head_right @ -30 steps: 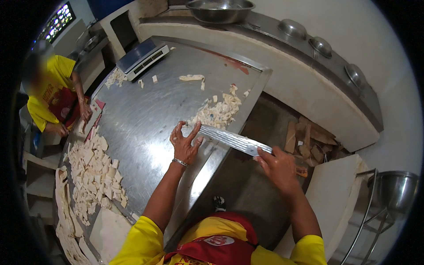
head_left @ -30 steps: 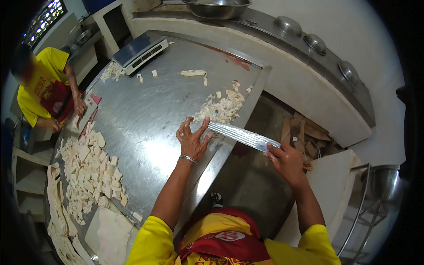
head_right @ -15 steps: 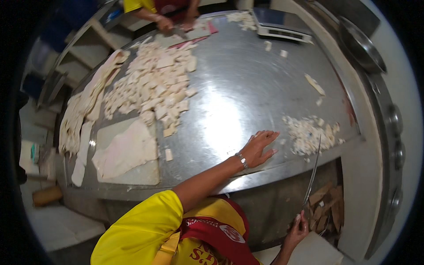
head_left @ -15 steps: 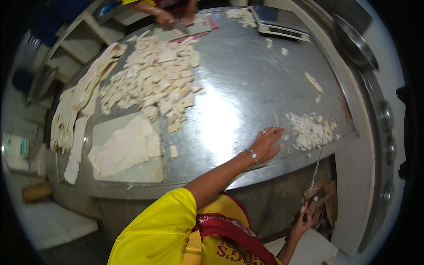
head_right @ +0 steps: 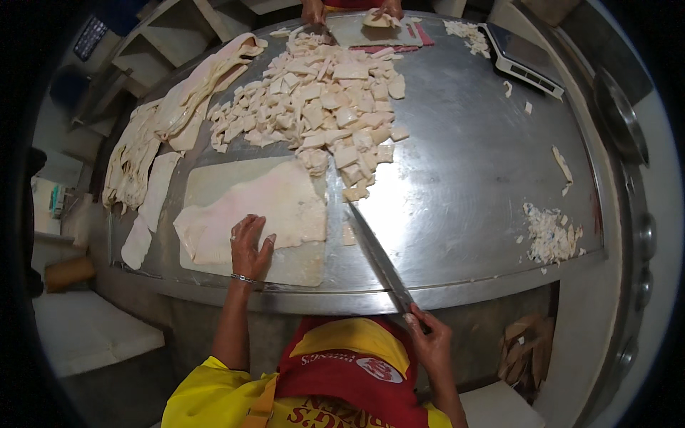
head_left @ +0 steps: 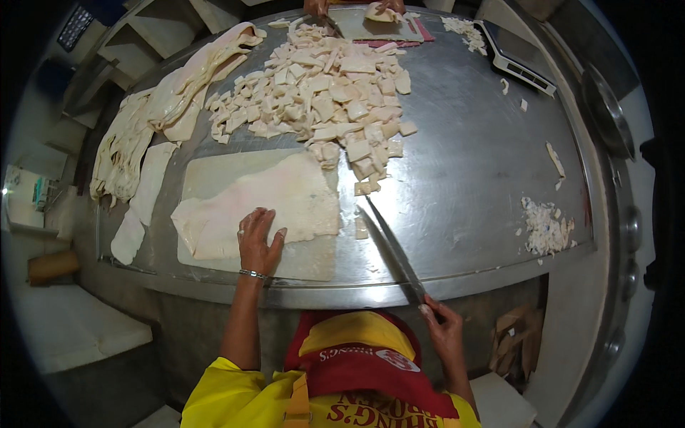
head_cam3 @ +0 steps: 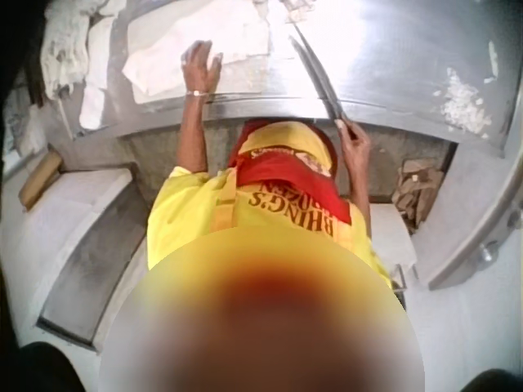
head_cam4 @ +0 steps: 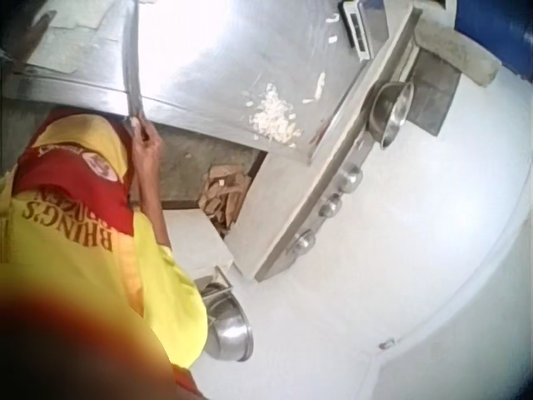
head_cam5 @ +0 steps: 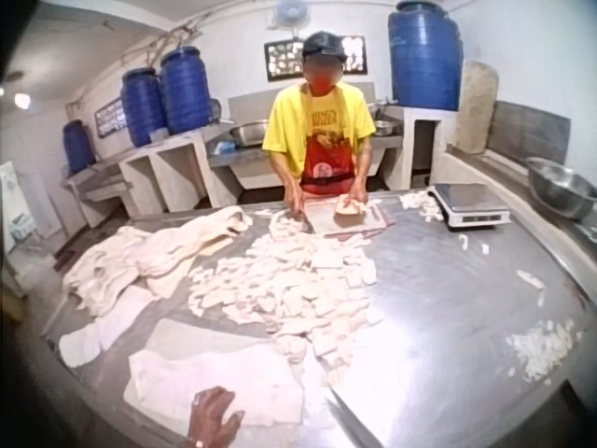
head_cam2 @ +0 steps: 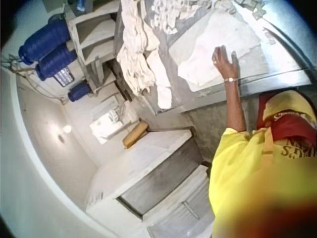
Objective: The person uses a large knife to cut a flat sheet of pale meat into strips and then into small cubes on a stainless steel table. The cut pieces accumulate in a pile on the table as the person continues cutting additional sheets.
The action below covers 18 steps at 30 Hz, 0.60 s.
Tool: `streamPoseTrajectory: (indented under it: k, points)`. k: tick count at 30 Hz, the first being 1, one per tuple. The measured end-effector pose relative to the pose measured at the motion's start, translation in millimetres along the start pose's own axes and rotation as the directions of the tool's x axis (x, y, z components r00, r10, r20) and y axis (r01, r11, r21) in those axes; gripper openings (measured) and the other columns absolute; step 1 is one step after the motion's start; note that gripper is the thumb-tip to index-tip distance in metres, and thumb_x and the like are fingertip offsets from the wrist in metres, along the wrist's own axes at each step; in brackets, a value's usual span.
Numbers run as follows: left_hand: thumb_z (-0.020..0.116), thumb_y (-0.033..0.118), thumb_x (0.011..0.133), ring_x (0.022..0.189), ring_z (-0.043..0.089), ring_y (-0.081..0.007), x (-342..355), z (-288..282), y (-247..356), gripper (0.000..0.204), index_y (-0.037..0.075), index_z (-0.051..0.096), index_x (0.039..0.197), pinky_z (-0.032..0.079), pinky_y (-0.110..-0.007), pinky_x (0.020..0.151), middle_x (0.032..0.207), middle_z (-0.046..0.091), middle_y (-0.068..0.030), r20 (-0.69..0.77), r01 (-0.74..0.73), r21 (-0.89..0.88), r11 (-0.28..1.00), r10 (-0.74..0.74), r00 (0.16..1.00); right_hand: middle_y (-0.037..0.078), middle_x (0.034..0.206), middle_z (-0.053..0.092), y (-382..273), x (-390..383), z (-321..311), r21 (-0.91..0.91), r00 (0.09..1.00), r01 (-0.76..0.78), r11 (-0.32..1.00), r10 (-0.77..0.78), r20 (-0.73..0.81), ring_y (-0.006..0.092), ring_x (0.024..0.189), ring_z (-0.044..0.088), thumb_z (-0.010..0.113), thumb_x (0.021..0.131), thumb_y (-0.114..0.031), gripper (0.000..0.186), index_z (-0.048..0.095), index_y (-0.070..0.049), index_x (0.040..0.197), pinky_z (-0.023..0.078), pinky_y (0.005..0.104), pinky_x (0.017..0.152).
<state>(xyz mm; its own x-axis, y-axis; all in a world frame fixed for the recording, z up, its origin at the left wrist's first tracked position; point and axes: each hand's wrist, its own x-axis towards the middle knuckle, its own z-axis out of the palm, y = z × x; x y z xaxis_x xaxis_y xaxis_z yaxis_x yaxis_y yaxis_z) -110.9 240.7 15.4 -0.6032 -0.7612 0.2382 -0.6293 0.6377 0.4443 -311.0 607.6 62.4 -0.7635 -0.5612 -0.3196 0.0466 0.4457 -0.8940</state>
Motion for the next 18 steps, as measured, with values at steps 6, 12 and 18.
streamPoseTrajectory:
  k: [6, 12, 18]
  points:
    - [0.073, 0.042, 0.086, 0.141, 0.038, -0.0343, 30.7, -4.7, -29.5, 0.056, 0.014, 0.064, 0.133, 0.023, -0.053, 0.113, 0.146, 0.052, -0.0111, 0.153, -0.164, 0.073, 0.984, 0.151, 0.977, 0.02, 0.101, 0.076, -35.4, -14.3, 89.8, -0.079, 0.999, -0.049, 0.996, 0.05, 0.017, 0.014, 0.092, 0.067, 0.075, 0.093, -0.014, 0.033, 0.071, 0.007, 0.118, 0.053, 0.0296, 0.083]
    - [0.075, 0.061, 0.075, 0.139, 0.037, -0.0361, 58.4, -9.1, -42.2, 0.075, 0.015, 0.062, 0.133, 0.022, -0.058, 0.111, 0.15, 0.046, -0.0177, 0.25, -0.179, 0.064, 0.982, 0.158, 0.955, 0.023, 0.095, 0.074, -24.2, -25.4, 135.1, -0.208, 0.997, 0.02, 0.978, -0.035, -0.069, 0.0227, 0.08, 0.071, 0.074, 0.094, -0.02, 0.032, 0.073, -0.001, 0.12, 0.055, 0.034, 0.073]
    - [0.075, 0.064, 0.072, 0.137, 0.039, -0.036, 56.8, -2.4, -45.5, 0.082, 0.015, 0.06, 0.135, 0.021, -0.059, 0.111, 0.146, 0.048, -0.0173, 0.24, -0.208, 0.11, 0.972, 0.177, 0.954, 0.019, 0.078, 0.066, -36.5, -16.1, 163.8, -0.497, 0.978, 0.077, 0.864, -0.162, -0.131, 0.0338, 0.069, 0.067, 0.073, 0.093, -0.028, 0.034, 0.073, -0.015, 0.124, 0.053, 0.0434, 0.062]
